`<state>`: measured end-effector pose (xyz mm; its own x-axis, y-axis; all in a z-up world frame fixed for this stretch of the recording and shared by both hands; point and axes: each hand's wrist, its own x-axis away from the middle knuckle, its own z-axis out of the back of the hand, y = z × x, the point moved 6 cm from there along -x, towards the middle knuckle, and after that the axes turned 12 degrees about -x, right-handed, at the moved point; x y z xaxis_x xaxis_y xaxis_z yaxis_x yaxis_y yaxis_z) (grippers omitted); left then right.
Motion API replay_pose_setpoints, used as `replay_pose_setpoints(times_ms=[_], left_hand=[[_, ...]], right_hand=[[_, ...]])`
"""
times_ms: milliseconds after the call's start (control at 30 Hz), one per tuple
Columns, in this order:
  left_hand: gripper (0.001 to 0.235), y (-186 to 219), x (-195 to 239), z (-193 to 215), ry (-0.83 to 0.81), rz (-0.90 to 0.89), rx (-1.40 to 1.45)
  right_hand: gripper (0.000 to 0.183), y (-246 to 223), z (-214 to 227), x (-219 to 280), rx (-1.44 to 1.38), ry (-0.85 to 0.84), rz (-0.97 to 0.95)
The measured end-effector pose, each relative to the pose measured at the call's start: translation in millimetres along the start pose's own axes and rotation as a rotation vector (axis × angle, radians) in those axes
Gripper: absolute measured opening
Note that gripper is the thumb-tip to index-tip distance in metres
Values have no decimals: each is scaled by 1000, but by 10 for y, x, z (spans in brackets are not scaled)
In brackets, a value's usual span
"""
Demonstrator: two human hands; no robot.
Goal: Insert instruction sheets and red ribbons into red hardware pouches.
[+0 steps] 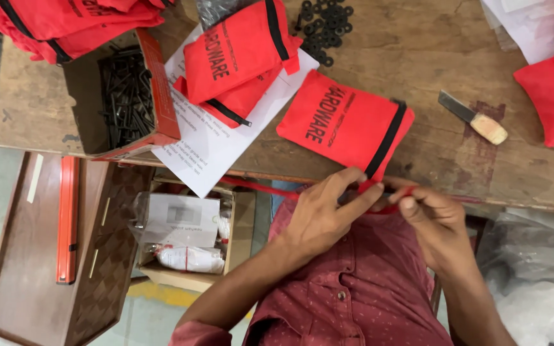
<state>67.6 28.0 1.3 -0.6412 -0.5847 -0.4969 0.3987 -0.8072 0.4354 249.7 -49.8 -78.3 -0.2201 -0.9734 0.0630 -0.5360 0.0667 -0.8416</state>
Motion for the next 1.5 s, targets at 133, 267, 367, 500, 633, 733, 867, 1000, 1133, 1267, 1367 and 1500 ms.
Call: replay_pose_setpoints(times_ms=[133, 267, 367, 500, 633, 733, 867, 1000, 1133, 1267, 1367, 1500], left_hand=[[54, -104, 180, -183, -20, 145, 33], [37, -161, 159, -98, -17, 364, 293], [27, -293, 258, -220, -51, 660, 741], [28, -402, 342, -458, -50, 950, 1174], [37, -389, 305, -513, -50, 1043, 1230], [40, -422, 293, -526, -11, 1066, 1148], [45, -447, 264, -494, 20, 1051, 1106], [48, -450, 260, -468, 46, 1049, 1064], [44, -447, 307, -517, 39, 1061, 1081], [41, -457, 330, -520, 39, 1043, 1064], [40, -470, 348, -527, 44, 1016, 1072], [40, -469, 374, -545, 37, 998, 1073]], right_hand=[[18, -35, -220, -206, 41, 23, -35], [23, -34, -286, -315, 120, 77, -123], [23, -43, -274, -325, 129, 82, -110], [23, -38, -270, -324, 118, 114, -103], [24, -14, -222, -301, 109, 138, -130], [24, -48, -248, -304, 118, 83, -93], [22, -63, -226, -234, 141, 108, -86], [22, 26, -42, -54, 191, 119, -115], [23, 182, 82, 124, 174, 40, -191], [24, 175, -25, 102, 206, 35, -200], [22, 167, -34, 55, 168, 113, -245], [19, 261, 21, 81, 99, 161, -336]])
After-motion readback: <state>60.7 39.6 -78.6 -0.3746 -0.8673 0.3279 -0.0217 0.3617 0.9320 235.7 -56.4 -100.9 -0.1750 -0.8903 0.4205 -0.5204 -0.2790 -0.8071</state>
